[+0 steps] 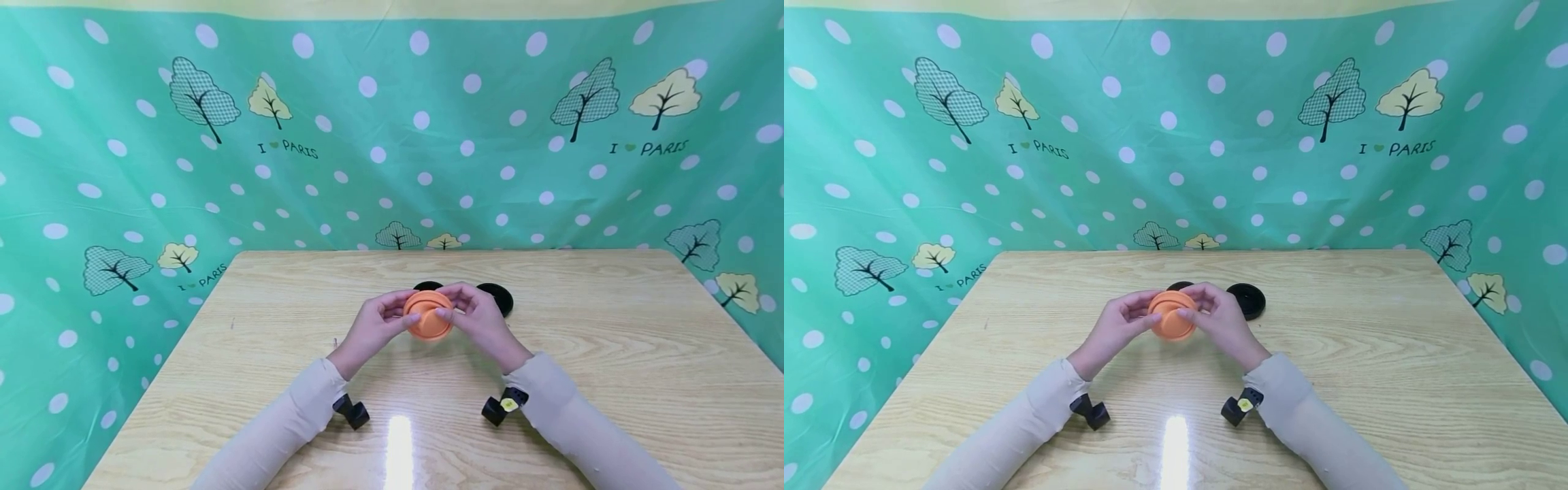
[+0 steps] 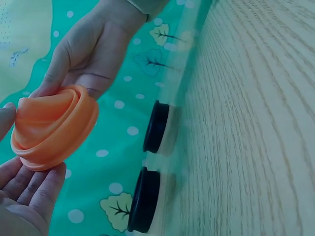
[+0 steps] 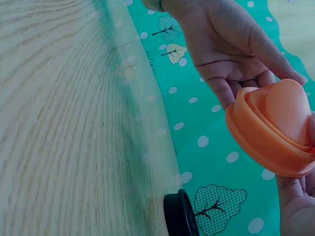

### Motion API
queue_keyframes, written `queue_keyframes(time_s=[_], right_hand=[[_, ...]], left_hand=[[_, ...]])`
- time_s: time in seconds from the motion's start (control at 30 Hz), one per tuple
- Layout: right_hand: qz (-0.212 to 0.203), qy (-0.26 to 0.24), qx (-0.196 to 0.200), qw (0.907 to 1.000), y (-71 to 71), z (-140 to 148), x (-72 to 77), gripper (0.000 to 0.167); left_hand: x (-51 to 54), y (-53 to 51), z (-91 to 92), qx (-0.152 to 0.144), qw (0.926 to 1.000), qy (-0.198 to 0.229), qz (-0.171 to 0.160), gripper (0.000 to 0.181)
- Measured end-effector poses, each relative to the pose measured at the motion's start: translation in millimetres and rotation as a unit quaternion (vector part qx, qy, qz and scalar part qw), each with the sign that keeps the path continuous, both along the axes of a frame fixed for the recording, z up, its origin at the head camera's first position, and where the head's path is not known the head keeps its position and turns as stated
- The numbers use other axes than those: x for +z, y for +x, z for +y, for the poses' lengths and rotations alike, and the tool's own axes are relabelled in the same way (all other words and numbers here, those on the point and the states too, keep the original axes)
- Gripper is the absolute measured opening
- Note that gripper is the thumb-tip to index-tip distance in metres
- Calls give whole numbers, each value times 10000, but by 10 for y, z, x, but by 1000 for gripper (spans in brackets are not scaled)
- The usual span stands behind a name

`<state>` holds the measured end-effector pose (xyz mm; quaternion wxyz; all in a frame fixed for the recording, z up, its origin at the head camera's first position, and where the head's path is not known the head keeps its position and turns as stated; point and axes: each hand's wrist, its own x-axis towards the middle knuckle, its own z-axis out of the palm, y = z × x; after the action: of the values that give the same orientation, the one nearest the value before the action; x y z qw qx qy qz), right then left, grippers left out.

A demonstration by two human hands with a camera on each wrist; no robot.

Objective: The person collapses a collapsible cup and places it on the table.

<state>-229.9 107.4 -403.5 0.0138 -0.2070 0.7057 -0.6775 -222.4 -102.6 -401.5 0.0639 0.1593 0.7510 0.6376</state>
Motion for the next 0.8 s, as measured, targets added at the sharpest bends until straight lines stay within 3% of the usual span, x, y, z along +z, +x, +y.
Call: queue_keyframes(time_s=[0.47,0.7,0.8], right_hand=[[-150,-127,159,9997,6,-17,-10,30],[-66,-116,203,9997,7,-21,-18,30],[12,-35,159,9999,8,-21,-13,30]], left_hand=[[-18,8,18,162,9969,-349,681,39],[251,162,47,182,9949,-615,774,33],[273,174,48,191,9937,-673,876,32]])
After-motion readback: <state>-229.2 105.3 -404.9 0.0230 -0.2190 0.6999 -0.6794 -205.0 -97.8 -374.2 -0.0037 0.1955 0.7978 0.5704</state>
